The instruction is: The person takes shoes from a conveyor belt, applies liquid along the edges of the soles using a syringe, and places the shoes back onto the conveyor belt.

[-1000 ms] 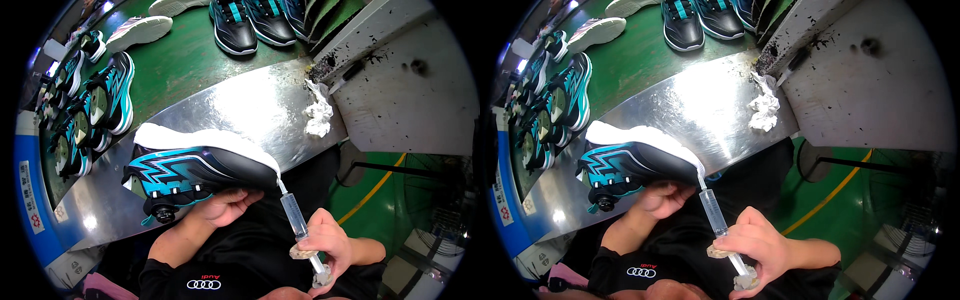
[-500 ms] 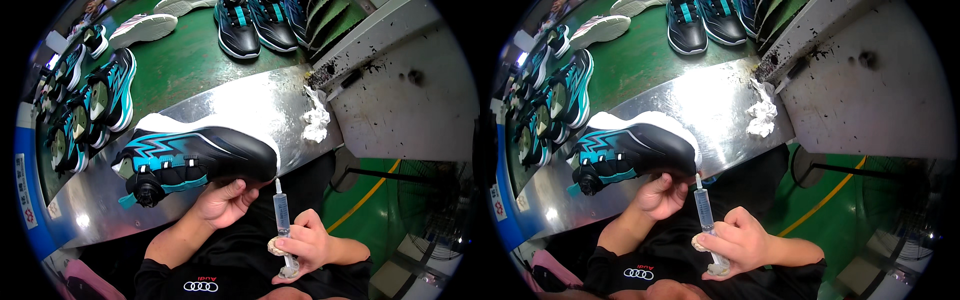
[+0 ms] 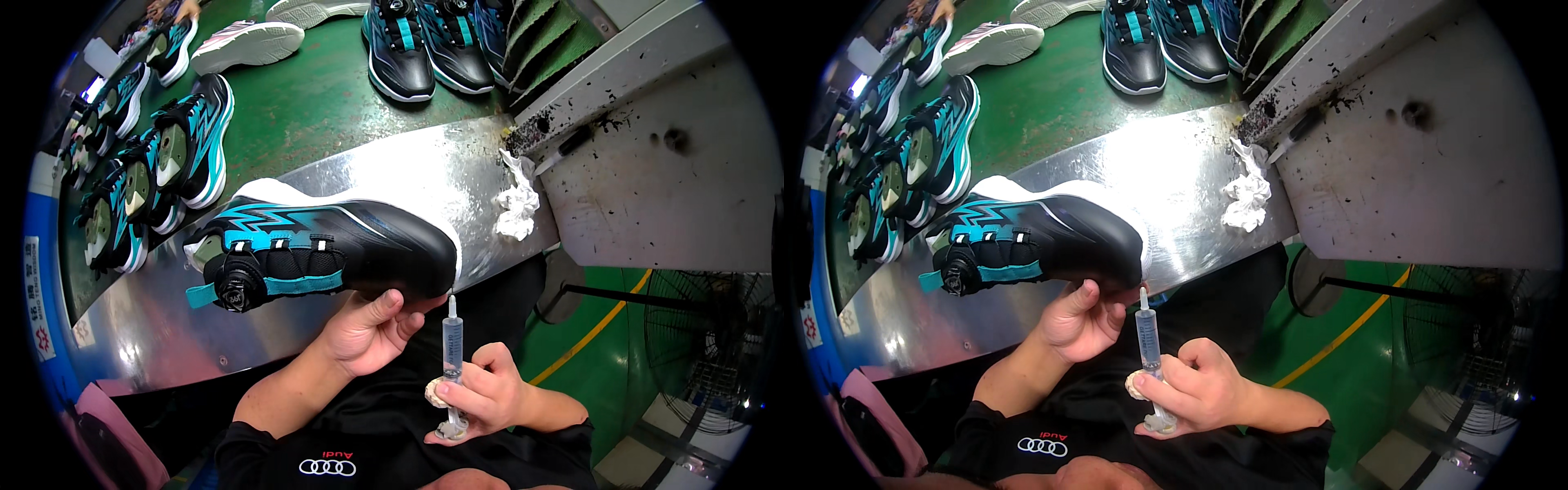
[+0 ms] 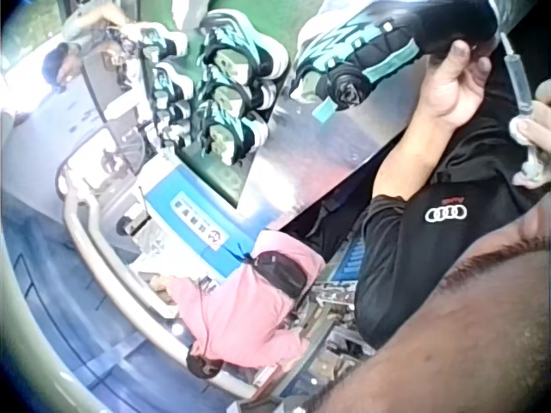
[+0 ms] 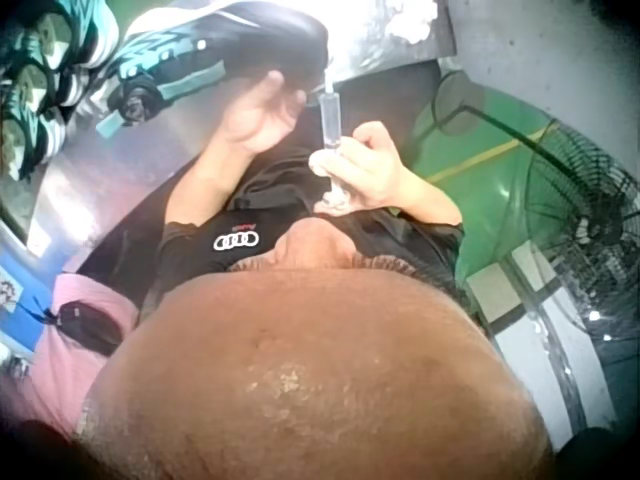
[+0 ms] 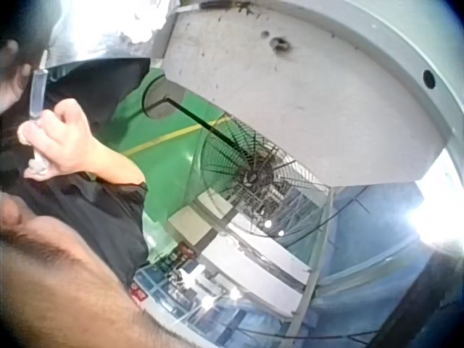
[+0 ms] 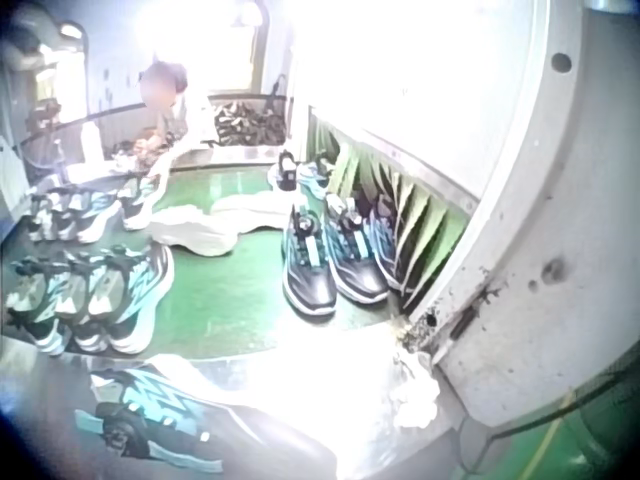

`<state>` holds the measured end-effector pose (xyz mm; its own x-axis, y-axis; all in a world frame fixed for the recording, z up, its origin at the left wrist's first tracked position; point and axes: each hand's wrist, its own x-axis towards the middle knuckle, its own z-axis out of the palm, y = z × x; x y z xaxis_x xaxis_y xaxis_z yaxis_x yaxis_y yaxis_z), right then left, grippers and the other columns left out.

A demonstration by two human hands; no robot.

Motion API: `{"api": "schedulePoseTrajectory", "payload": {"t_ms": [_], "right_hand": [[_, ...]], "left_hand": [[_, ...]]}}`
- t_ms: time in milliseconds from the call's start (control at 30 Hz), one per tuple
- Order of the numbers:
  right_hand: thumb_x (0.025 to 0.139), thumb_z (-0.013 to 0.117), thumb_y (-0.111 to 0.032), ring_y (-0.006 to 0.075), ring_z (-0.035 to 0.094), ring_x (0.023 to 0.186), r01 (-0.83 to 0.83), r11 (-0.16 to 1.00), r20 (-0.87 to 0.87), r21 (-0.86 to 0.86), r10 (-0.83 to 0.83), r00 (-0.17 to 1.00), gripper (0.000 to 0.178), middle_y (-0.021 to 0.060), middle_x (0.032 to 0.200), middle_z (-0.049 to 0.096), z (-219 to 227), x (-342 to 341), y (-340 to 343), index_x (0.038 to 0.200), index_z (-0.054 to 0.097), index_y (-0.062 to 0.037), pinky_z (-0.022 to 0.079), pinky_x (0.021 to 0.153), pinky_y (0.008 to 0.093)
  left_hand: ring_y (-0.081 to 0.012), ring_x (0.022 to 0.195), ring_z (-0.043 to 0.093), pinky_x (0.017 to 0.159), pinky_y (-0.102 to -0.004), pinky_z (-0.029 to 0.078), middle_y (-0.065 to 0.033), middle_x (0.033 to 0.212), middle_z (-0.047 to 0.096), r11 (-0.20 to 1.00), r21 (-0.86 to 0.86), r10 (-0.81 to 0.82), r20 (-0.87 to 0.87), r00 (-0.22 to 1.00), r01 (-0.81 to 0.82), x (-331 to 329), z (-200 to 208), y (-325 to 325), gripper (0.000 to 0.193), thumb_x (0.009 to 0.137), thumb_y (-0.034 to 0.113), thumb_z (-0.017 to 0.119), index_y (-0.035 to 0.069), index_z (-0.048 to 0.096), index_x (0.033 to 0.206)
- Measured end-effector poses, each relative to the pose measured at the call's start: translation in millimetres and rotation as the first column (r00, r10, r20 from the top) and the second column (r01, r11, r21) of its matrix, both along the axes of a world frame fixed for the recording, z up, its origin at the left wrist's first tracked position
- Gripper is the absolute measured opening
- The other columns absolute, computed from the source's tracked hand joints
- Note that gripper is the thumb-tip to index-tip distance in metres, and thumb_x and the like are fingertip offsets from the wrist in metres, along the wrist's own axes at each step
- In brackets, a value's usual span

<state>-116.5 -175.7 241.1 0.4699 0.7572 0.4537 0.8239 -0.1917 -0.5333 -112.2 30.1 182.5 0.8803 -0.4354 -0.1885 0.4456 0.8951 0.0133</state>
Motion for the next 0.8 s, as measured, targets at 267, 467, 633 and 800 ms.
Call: {"api": "schedulePoseTrajectory", "payload": {"t_ms": [267,467,633,800], "right_hand": [[0.062,0.076,-0.043,0.0182,0.04,0.062,0.003,1.0,0.0,-0.002,-0.003,1.0,0.062,0.0061,0.088,0.059,-3.2,-1.9,-0.2,0.108,0.058,-0.0061,0.034,0.059,0.0283],[0.06,0.078,-0.049,0.0172,0.041,0.063,-0.022,1.0,0.005,-0.007,0.022,1.0,0.072,0.0066,0.09,0.06,-7.4,-3.4,-2.4,0.112,0.054,-0.0059,0.031,0.062,0.0308],[0.065,0.076,-0.046,0.017,0.042,0.06,-0.001,1.0,-0.038,-0.01,0.001,0.999,0.066,0.0036,0.086,0.06,-3.5,-3.4,-6.9,0.113,0.055,-0.0054,0.032,0.061,0.0303],[0.077,0.061,-0.046,0.0257,0.043,0.065,-0.054,0.971,0.061,0.233,0.041,0.997,0.055,0.0089,0.084,0.053,-7.1,-10.0,-17.0,0.111,0.057,-0.003,0.038,0.058,0.0357]], "left_hand": [[-0.0268,0.113,0.055,0.084,-0.0259,0.055,-0.0151,0.121,0.056,1.0,0.002,0.029,0.013,0.999,-0.029,-1.7,0.3,-1.4,0.039,0.088,0.015,0.06,0.007,0.05,0.124],[-0.0271,0.114,0.054,0.084,-0.0259,0.055,-0.0136,0.121,0.056,1.0,0.02,0.022,0.01,1.0,-0.023,-4.5,0.1,-1.5,0.038,0.088,0.015,0.059,0.008,0.051,0.124],[-0.0258,0.113,0.055,0.082,-0.0273,0.053,-0.0105,0.122,0.056,1.0,-0.011,0.002,-0.035,0.999,-0.002,-3.2,-5.0,-5.9,0.038,0.089,0.013,0.058,0.01,0.05,0.126],[-0.0176,0.093,0.063,0.087,-0.0441,0.046,-0.0129,0.122,0.056,0.992,0.124,-0.028,-0.041,0.999,0.033,-24.0,-33.4,10.0,0.056,0.09,0.043,0.053,0.002,0.047,0.127]]}}
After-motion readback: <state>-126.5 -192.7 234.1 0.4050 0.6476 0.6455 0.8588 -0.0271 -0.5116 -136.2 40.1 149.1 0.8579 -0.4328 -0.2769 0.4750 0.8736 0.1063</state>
